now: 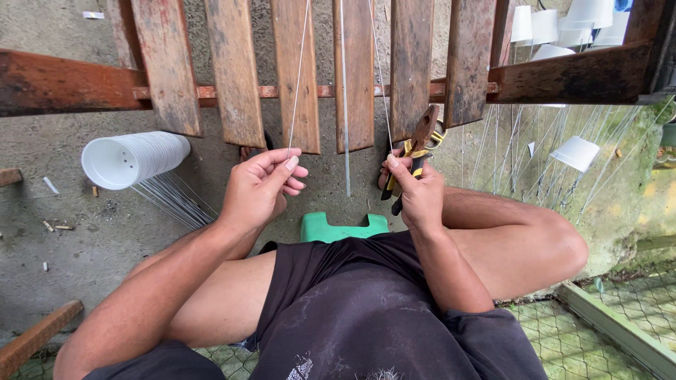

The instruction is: The person bends metal wires into hooks using pliers and attaches them to a white plastic cup. They repeat the bending process for multiple wires and then thread the wires through holes in the cup to create a hanging planter.

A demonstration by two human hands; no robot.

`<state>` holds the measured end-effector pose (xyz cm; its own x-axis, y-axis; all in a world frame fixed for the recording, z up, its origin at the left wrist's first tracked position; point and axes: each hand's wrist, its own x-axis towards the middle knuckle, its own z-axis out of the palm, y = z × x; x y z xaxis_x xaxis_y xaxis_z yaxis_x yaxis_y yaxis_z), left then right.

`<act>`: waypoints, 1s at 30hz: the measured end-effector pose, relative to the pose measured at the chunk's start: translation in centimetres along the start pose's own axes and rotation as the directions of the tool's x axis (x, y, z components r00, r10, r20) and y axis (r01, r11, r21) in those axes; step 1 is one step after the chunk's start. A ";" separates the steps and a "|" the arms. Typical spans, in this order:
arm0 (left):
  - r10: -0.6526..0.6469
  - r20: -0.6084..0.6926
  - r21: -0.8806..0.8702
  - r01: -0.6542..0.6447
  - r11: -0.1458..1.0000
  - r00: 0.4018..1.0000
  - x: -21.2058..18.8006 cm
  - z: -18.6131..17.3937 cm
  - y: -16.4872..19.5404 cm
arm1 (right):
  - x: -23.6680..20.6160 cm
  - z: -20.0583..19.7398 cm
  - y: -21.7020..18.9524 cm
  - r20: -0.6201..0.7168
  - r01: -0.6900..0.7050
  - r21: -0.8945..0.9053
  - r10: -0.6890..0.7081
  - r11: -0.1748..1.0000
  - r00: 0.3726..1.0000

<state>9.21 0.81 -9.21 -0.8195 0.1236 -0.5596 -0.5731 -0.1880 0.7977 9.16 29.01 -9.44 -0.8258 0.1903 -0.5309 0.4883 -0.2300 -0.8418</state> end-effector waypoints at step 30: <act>-0.034 -0.175 -0.110 0.015 0.994 0.984 0.9 0.2 -1.1 | -1.7 5.9 -2.2 -0.119 0.101 0.127 -0.086 0.987 0.989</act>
<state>9.08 1.34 -10.52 -0.7857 -0.0428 -0.6172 -0.5808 -0.2924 0.7597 7.82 23.58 -6.18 -0.8252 0.3218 -0.4643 0.3624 -0.3288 -0.8721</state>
